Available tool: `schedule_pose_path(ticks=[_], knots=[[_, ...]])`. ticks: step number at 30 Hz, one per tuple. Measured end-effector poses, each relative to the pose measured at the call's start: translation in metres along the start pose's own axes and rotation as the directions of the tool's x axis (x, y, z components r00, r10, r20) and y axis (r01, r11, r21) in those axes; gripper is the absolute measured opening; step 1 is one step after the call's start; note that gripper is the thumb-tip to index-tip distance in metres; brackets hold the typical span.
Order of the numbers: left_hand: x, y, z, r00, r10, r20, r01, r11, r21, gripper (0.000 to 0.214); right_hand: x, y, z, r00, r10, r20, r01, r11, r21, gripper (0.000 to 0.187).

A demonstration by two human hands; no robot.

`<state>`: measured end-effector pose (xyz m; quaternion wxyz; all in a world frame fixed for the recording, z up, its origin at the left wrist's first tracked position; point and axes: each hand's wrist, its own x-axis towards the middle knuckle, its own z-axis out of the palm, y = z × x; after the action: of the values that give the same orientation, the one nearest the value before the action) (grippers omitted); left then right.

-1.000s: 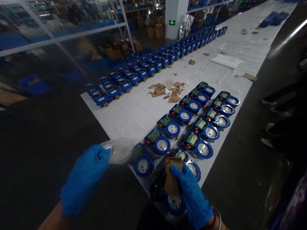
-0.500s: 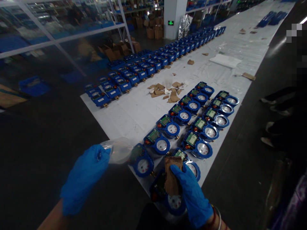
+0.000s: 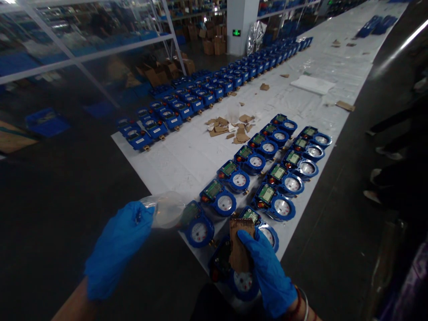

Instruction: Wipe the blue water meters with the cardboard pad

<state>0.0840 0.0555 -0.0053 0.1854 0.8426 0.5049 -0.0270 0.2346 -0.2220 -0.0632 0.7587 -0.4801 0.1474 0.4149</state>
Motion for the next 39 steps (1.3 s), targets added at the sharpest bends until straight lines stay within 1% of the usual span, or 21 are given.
schedule_pose_path(ticks=[4,7,12,15,18,21,23,27,29,33,36,39], knots=[[-0.001,0.002,0.0,1.0,0.0,-0.001,0.0,1.0,0.004,0.037,-0.001,-0.001,0.0,1.0,0.003,0.001,-0.003,1.0,0.019,0.011],[-0.002,0.004,0.0,1.0,-0.022,-0.005,0.022,1.0,0.004,0.037,0.0,-0.002,0.001,1.0,0.012,-0.003,-0.012,1.0,0.027,0.013],[0.001,0.003,0.0,1.0,-0.018,-0.017,0.017,1.0,-0.014,0.041,0.001,-0.003,0.003,0.998,0.018,-0.066,-0.019,1.0,-0.008,0.023],[0.001,0.0,0.001,0.999,-0.019,-0.027,0.018,1.0,-0.021,0.041,-0.001,-0.003,0.006,0.996,0.043,-0.08,-0.042,0.999,0.021,0.023],[-0.003,-0.004,0.003,0.998,-0.036,-0.044,0.031,0.994,-0.108,0.035,-0.003,-0.002,0.007,0.994,0.071,-0.079,-0.068,0.997,0.038,0.024],[-0.008,-0.011,0.005,0.997,-0.048,-0.055,0.036,0.978,-0.205,0.029,-0.006,-0.002,0.009,0.994,0.068,-0.087,-0.063,0.997,0.051,0.025],[-0.01,-0.017,0.007,0.997,-0.059,-0.056,0.041,0.961,-0.274,0.025,-0.008,-0.002,0.01,0.995,0.056,-0.079,-0.051,0.997,0.065,0.024],[-0.013,-0.031,0.009,0.996,-0.075,-0.056,0.047,0.914,-0.402,0.023,-0.014,-0.002,0.013,0.994,0.087,-0.061,-0.081,0.992,0.093,0.024],[-0.015,-0.036,0.009,0.996,-0.067,-0.061,0.036,0.912,-0.408,0.022,-0.016,-0.001,0.016,0.994,0.096,-0.053,-0.09,0.991,0.1,0.024],[-0.019,-0.043,0.009,0.995,-0.042,-0.091,0.001,0.915,-0.404,0.022,-0.019,-0.002,0.023,0.997,0.067,-0.048,-0.062,0.993,0.102,0.023],[-0.021,-0.044,0.008,0.992,-0.056,-0.109,0.006,0.911,-0.412,0.027,-0.021,-0.003,0.028,0.995,0.082,-0.06,-0.073,0.988,0.132,0.029],[-0.024,-0.044,0.008,0.991,-0.064,-0.12,0.007,0.906,-0.424,0.025,-0.024,-0.002,0.03,0.993,0.08,-0.083,-0.065,0.984,0.163,0.035]])
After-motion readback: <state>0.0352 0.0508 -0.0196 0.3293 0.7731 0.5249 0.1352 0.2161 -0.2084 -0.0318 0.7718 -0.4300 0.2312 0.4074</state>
